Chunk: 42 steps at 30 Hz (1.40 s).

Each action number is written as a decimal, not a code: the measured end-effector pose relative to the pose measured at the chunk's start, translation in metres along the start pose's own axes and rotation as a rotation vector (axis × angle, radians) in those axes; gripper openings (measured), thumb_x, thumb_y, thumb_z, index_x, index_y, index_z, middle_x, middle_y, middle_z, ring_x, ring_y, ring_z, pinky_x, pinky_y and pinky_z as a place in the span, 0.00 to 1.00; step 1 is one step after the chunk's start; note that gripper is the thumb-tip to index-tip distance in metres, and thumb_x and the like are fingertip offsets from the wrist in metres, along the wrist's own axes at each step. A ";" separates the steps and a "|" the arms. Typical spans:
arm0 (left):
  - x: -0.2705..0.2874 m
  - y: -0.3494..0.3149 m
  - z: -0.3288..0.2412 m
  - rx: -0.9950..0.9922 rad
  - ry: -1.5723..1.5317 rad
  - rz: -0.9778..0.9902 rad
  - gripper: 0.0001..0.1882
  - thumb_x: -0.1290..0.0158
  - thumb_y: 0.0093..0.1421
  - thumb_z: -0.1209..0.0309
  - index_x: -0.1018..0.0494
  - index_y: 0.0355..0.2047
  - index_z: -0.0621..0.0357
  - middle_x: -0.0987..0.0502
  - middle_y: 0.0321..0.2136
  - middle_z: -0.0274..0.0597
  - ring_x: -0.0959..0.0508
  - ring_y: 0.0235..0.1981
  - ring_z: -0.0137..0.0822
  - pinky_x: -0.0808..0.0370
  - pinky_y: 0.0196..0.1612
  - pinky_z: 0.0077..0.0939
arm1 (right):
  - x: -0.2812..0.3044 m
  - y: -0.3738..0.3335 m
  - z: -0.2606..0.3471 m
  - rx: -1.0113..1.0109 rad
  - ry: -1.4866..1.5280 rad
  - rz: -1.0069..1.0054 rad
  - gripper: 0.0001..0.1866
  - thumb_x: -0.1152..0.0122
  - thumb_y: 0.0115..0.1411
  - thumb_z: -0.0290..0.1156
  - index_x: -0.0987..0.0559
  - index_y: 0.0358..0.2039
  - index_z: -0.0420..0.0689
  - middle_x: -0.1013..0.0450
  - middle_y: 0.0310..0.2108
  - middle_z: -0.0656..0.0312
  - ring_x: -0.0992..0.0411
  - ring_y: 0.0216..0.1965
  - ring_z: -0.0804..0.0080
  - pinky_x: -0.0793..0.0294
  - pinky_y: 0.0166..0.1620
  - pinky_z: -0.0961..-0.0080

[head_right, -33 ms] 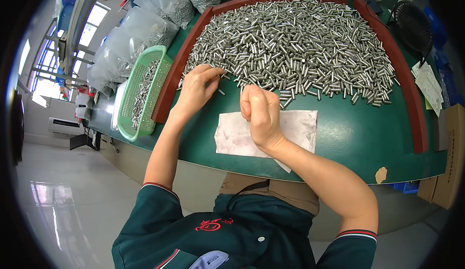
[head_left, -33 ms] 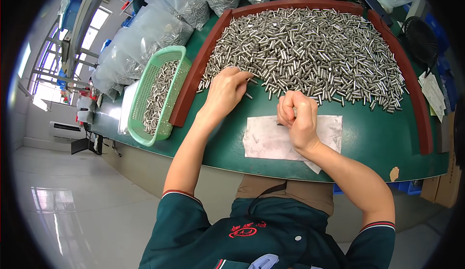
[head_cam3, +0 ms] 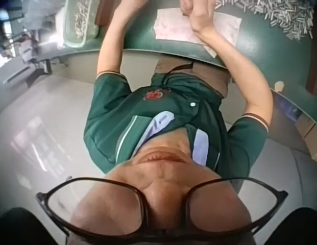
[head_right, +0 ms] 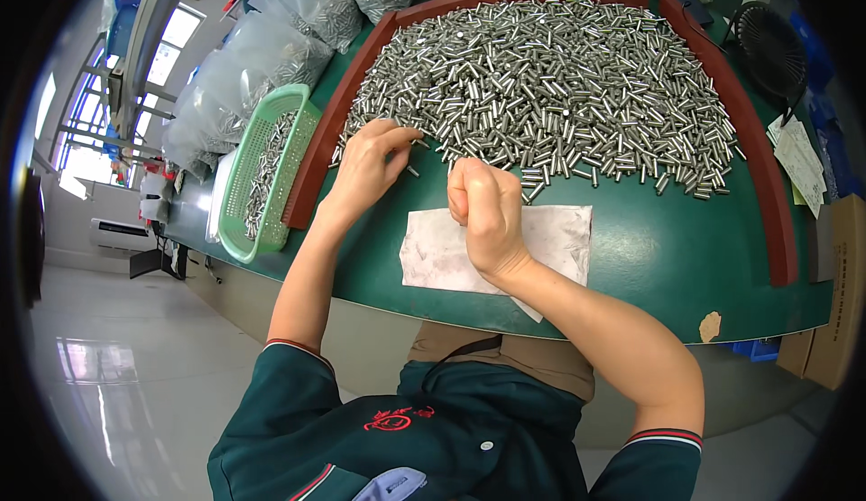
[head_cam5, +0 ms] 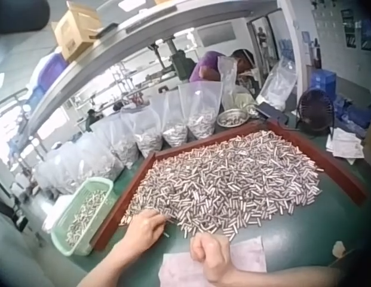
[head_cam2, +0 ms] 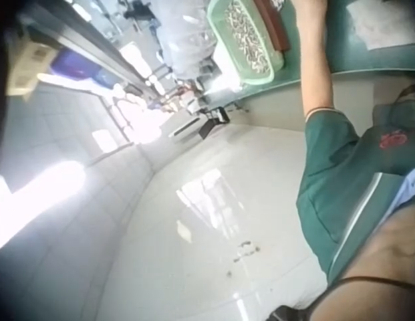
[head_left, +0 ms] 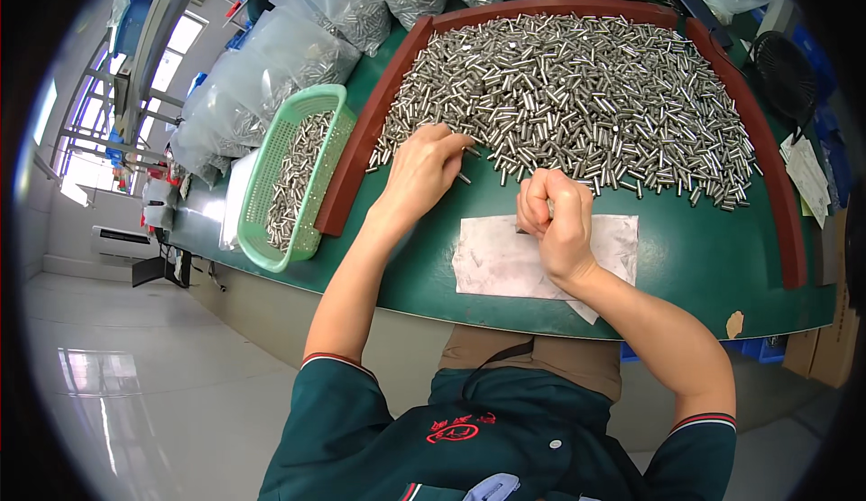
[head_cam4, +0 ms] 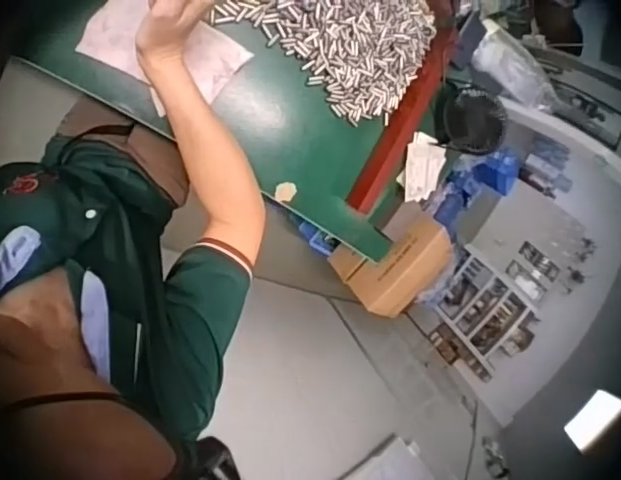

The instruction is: Inspecting and cleaning small cylindrical metal components using a small handheld tool on a workbench.

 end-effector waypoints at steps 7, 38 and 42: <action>0.000 -0.005 -0.003 0.065 -0.108 0.026 0.05 0.50 0.46 0.80 0.29 0.25 0.62 0.30 0.22 0.44 0.29 0.26 0.43 0.32 0.30 0.32 | 0.003 0.001 0.000 -0.013 -0.015 -0.010 0.17 0.67 0.55 0.31 0.44 0.10 0.43 0.47 0.09 0.67 0.51 0.13 0.81 0.51 0.18 0.83; -0.002 -0.025 0.002 -0.045 -0.060 -0.013 0.04 0.46 0.44 0.77 0.30 0.21 0.62 0.31 0.19 0.42 0.30 0.24 0.41 0.33 0.27 0.32 | 0.003 0.003 -0.005 -0.038 0.139 -0.005 0.19 0.67 0.57 0.34 0.45 0.11 0.45 0.50 0.09 0.68 0.55 0.12 0.82 0.55 0.16 0.83; 0.004 -0.022 0.009 0.007 -0.110 -0.015 0.03 0.47 0.44 0.79 0.30 0.21 0.64 0.30 0.19 0.44 0.29 0.23 0.42 0.33 0.27 0.32 | 0.001 0.006 -0.006 -0.037 0.137 0.005 0.19 0.67 0.57 0.35 0.45 0.10 0.45 0.50 0.09 0.68 0.55 0.12 0.82 0.54 0.16 0.83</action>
Point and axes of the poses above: each hand's wrist, its own y-axis towards the middle knuckle, its own x-axis out of the back of the hand, z = x × y, the point moved 4 cm from there along y, towards the middle knuckle
